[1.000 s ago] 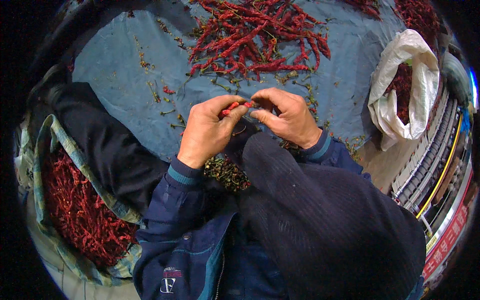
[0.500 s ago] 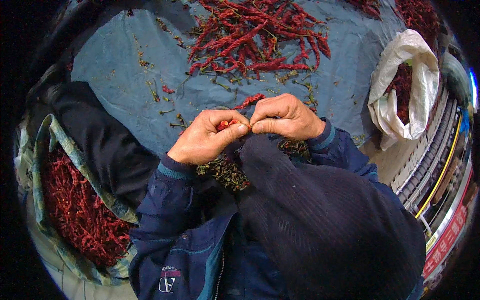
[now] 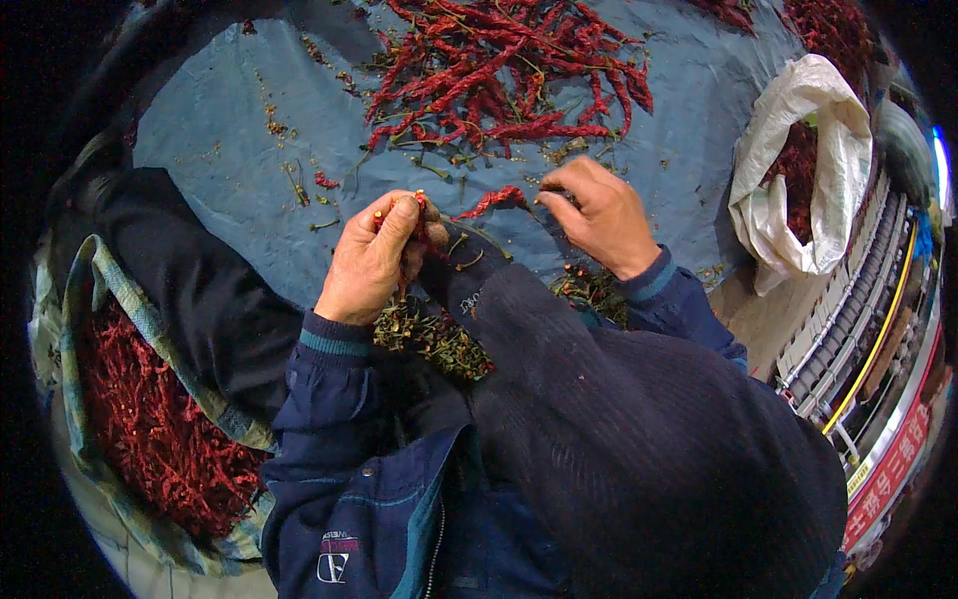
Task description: The person sits on a tarp-covered floor and removes stems from dried red chilies by hand. They pick up chilies, pull off the stems, and place the de-stemmed chilies into a nearby sack.
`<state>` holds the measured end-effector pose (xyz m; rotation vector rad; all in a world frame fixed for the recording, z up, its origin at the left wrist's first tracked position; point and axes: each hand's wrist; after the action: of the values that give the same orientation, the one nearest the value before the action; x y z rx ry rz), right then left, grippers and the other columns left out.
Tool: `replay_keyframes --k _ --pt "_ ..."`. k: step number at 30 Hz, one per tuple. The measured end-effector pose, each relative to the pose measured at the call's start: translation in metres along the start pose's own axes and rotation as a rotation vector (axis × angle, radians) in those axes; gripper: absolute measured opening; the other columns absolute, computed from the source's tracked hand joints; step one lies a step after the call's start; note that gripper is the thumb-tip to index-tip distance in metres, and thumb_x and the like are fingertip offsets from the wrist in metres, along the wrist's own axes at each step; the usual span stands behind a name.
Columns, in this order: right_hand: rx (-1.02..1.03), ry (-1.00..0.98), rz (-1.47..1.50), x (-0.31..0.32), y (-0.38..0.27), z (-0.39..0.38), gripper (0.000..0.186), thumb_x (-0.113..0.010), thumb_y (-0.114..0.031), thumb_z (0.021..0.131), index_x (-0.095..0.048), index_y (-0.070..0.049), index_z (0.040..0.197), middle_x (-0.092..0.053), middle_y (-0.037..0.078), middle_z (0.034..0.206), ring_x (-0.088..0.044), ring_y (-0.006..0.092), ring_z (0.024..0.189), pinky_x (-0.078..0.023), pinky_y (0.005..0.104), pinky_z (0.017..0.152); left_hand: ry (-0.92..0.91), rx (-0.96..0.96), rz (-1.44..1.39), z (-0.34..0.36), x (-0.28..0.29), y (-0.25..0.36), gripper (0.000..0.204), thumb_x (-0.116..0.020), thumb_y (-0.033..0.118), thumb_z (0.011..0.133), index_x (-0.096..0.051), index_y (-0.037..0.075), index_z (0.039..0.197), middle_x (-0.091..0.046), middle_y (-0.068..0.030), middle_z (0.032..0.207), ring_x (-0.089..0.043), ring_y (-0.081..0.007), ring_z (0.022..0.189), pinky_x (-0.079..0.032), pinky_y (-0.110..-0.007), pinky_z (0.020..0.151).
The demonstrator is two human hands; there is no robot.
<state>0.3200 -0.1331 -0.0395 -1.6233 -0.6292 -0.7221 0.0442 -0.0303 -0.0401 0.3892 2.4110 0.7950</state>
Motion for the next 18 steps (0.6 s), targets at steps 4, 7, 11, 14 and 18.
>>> replay_keyframes --k 4,7,11,14,18 --pt "-0.002 -0.179 -0.292 -0.019 -0.001 0.003 0.022 -0.077 -0.025 0.08 -0.062 -0.011 0.088 -0.059 0.009 0.087 -0.063 0.0327 0.081 -0.051 0.0464 0.067 0.043 -0.022 -0.017 0.002 -0.003 0.004 0.022 -0.057 0.033 0.104 -0.061 0.011 0.106 -0.063 0.0017 0.085 -0.051 -0.0043 0.065 -0.04 -0.021 0.056" --pt "0.139 -0.093 -0.309 -0.023 0.002 0.004 0.019 -0.076 -0.023 0.08 -0.063 -0.012 0.089 -0.06 0.007 0.09 -0.063 0.0295 0.083 -0.051 0.0434 0.069 0.14 -0.124 0.18 -0.001 -0.014 0.011 0.015 -0.064 0.024 0.1 -0.066 0.009 0.102 -0.063 0.0026 0.081 -0.052 -0.0034 0.067 -0.041 -0.02 0.059" --pt "0.275 -0.089 -0.195 -0.009 -0.019 0.012 0.017 -0.074 -0.017 0.081 -0.065 -0.011 0.095 -0.062 0.006 0.088 -0.062 0.0275 0.082 -0.05 0.0394 0.071 0.24 -0.423 0.658 0.006 -0.04 0.022 0.013 -0.071 0.014 0.094 -0.072 0.004 0.103 -0.068 -0.0003 0.081 -0.059 -0.0052 0.074 -0.048 -0.022 0.066" --pt "0.334 -0.066 -0.113 -0.003 -0.029 0.014 0.02 -0.073 -0.018 0.082 -0.067 -0.011 0.1 -0.065 0.006 0.084 -0.063 0.0274 0.081 -0.05 0.0383 0.071 0.121 -0.439 0.832 0.011 -0.055 0.023 0.021 -0.072 0.014 0.093 -0.072 0.001 0.108 -0.074 -0.0079 0.089 -0.065 -0.0102 0.079 -0.052 -0.027 0.073" --pt "0.258 -0.028 0.065 0.0 -0.037 0.016 0.023 -0.076 -0.017 0.081 -0.067 -0.009 0.1 -0.067 0.007 0.086 -0.064 0.0278 0.078 -0.051 0.0382 0.069 0.109 -0.339 0.722 0.014 -0.054 0.018 0.023 -0.07 0.018 0.092 -0.071 -0.001 0.104 -0.072 -0.0138 0.083 -0.069 -0.0181 0.073 -0.053 -0.032 0.068"
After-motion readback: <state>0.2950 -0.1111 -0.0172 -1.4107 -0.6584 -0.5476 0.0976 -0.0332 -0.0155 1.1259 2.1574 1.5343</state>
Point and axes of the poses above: each hand's wrist, its own z-axis towards the middle knuckle, its own x-axis out of the back of the hand, y = z × x
